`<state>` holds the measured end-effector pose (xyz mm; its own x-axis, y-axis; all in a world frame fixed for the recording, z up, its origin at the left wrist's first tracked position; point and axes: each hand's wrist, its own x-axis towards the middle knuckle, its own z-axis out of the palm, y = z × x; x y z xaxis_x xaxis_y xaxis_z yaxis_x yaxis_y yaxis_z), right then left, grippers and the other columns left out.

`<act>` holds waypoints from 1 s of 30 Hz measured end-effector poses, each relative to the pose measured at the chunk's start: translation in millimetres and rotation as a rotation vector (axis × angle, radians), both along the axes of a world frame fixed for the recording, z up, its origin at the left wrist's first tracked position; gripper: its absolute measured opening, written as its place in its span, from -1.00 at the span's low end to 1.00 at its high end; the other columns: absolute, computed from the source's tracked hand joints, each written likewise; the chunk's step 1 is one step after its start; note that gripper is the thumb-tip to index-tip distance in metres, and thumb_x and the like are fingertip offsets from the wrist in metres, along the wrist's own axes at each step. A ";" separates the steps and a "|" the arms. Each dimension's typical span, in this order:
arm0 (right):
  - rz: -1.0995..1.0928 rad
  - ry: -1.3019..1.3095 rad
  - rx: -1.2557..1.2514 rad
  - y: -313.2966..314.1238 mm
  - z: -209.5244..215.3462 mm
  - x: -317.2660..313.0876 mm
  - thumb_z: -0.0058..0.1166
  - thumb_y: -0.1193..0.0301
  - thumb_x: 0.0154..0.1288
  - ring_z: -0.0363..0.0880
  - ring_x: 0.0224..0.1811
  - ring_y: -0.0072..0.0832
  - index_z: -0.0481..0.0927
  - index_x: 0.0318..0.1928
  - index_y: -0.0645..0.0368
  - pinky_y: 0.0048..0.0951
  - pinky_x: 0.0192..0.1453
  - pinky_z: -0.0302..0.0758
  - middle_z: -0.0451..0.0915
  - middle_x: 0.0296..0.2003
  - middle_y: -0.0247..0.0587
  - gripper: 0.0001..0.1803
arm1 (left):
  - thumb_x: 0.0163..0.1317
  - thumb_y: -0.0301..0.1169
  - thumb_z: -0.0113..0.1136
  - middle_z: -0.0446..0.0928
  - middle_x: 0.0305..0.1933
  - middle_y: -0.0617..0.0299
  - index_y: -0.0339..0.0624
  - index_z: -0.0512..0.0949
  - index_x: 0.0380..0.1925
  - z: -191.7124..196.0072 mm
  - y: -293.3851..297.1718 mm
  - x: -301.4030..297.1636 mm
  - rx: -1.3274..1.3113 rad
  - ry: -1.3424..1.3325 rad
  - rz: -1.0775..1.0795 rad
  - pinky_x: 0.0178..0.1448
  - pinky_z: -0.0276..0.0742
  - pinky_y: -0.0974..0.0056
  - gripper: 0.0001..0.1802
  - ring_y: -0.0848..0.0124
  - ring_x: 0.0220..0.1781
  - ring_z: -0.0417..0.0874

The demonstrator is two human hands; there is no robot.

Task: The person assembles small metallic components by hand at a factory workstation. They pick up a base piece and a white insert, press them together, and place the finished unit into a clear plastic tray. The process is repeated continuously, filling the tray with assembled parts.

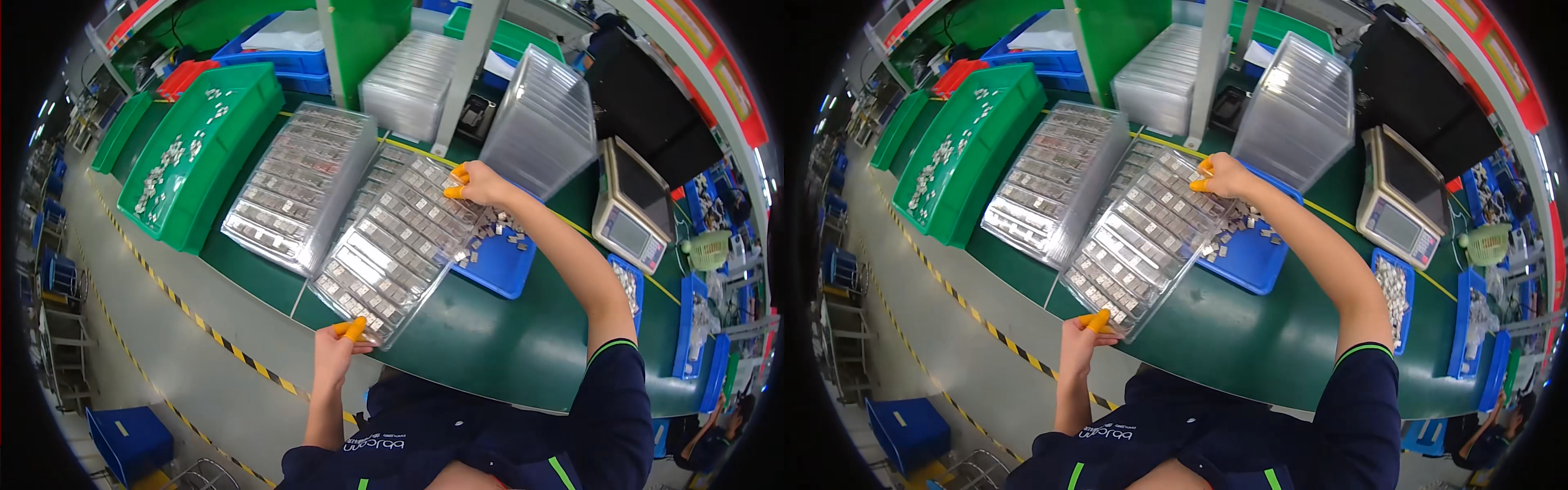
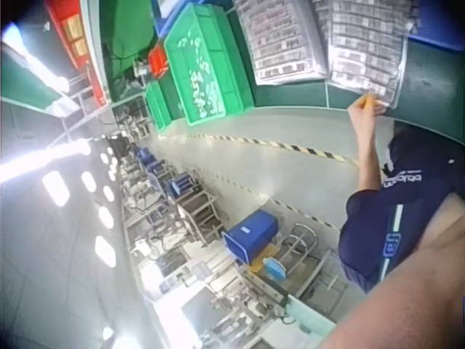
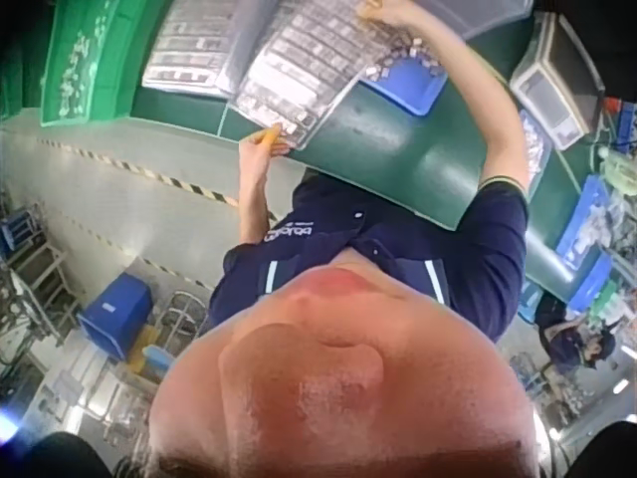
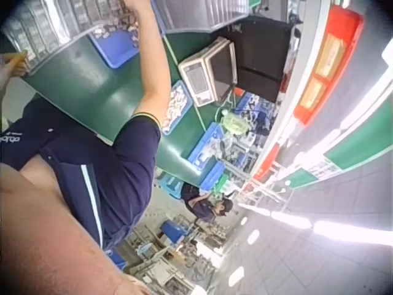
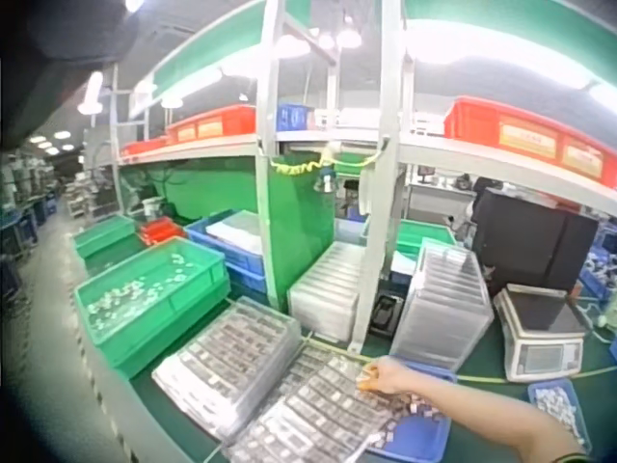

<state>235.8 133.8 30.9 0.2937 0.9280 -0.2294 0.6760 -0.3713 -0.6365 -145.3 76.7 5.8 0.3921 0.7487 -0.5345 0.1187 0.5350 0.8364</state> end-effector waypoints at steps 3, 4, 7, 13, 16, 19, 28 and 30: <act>-0.012 -0.013 -0.026 18.5 -13.8 2.9 0.36 0.24 -0.03 0.57 -0.09 -0.20 0.55 -0.09 0.34 -0.34 -0.01 0.45 0.59 -0.16 0.06 -0.46 | -0.01 -0.73 -0.25 0.56 -0.34 -0.15 -0.74 0.42 -0.16 3.6 3.7 9.7 -0.029 -0.005 -0.029 -0.34 0.65 0.34 -0.60 0.17 -0.41 0.70; 0.000 -0.026 -0.037 22.9 -11.8 1.4 0.36 0.24 -0.02 0.57 -0.09 -0.21 0.53 -0.07 0.38 -0.36 0.00 0.45 0.59 -0.16 0.07 -0.44 | -0.01 -0.73 -0.25 0.56 -0.34 -0.15 -0.74 0.42 -0.16 3.4 5.2 10.9 -0.019 0.005 -0.030 -0.34 0.64 0.34 -0.61 0.18 -0.41 0.70; 0.028 -0.078 -0.071 32.0 -1.6 -1.4 0.35 0.25 0.01 0.57 -0.09 -0.23 0.50 -0.06 0.45 -0.40 0.02 0.46 0.59 -0.17 0.09 -0.41 | 0.00 -0.72 -0.24 0.57 -0.34 -0.17 -0.74 0.42 -0.16 4.1 10.0 16.8 -0.002 0.045 -0.078 -0.34 0.63 0.36 -0.61 0.19 -0.41 0.70; 0.085 -0.180 -0.100 62.4 -9.7 7.5 0.31 0.18 0.00 0.54 -0.03 -0.11 0.57 -0.10 0.34 -0.30 0.01 0.45 0.57 -0.11 0.11 -0.46 | 0.04 -0.68 -0.20 0.60 -0.34 -0.12 -0.68 0.46 -0.18 2.0 22.9 30.9 -0.024 0.056 -0.133 -0.37 0.60 0.41 -0.64 0.24 -0.40 0.71; 0.093 -0.171 -0.153 72.6 6.8 3.9 0.28 0.18 0.03 0.52 -0.01 -0.08 0.61 -0.14 0.30 -0.28 0.06 0.44 0.56 -0.08 0.11 -0.53 | 0.04 -0.66 -0.22 0.60 -0.35 -0.09 -0.62 0.47 -0.18 3.0 24.9 36.0 0.002 0.121 -0.166 -0.39 0.59 0.42 -0.64 0.25 -0.43 0.70; 0.111 -0.340 -0.045 82.3 -6.0 -0.5 0.28 0.19 0.03 0.50 0.02 -0.08 0.63 -0.16 0.27 -0.26 0.10 0.43 0.54 -0.06 0.09 -0.56 | 0.04 -0.65 -0.22 0.61 -0.36 -0.08 -0.59 0.48 -0.19 3.2 27.5 37.4 0.004 0.172 -0.205 -0.41 0.58 0.42 -0.64 0.27 -0.45 0.70; 0.068 -0.293 -0.070 87.6 -10.3 -4.2 0.31 0.24 0.01 0.53 0.00 -0.09 0.61 -0.12 0.27 -0.24 0.07 0.46 0.55 -0.07 0.10 -0.54 | 0.11 -0.60 -0.13 0.62 -0.40 -0.04 -0.55 0.52 -0.25 2.5 31.5 39.3 -0.010 0.192 -0.256 -0.46 0.57 0.44 -0.72 0.29 -0.49 0.69; 0.078 -0.318 0.002 83.0 -14.6 -4.4 0.31 0.24 0.01 0.54 -0.01 -0.09 0.61 -0.12 0.27 -0.24 0.06 0.47 0.55 -0.08 0.11 -0.54 | 0.13 -0.59 -0.10 0.61 -0.41 -0.05 -0.55 0.52 -0.26 2.4 31.5 40.5 -0.004 0.199 -0.254 -0.47 0.56 0.45 -0.74 0.29 -0.51 0.69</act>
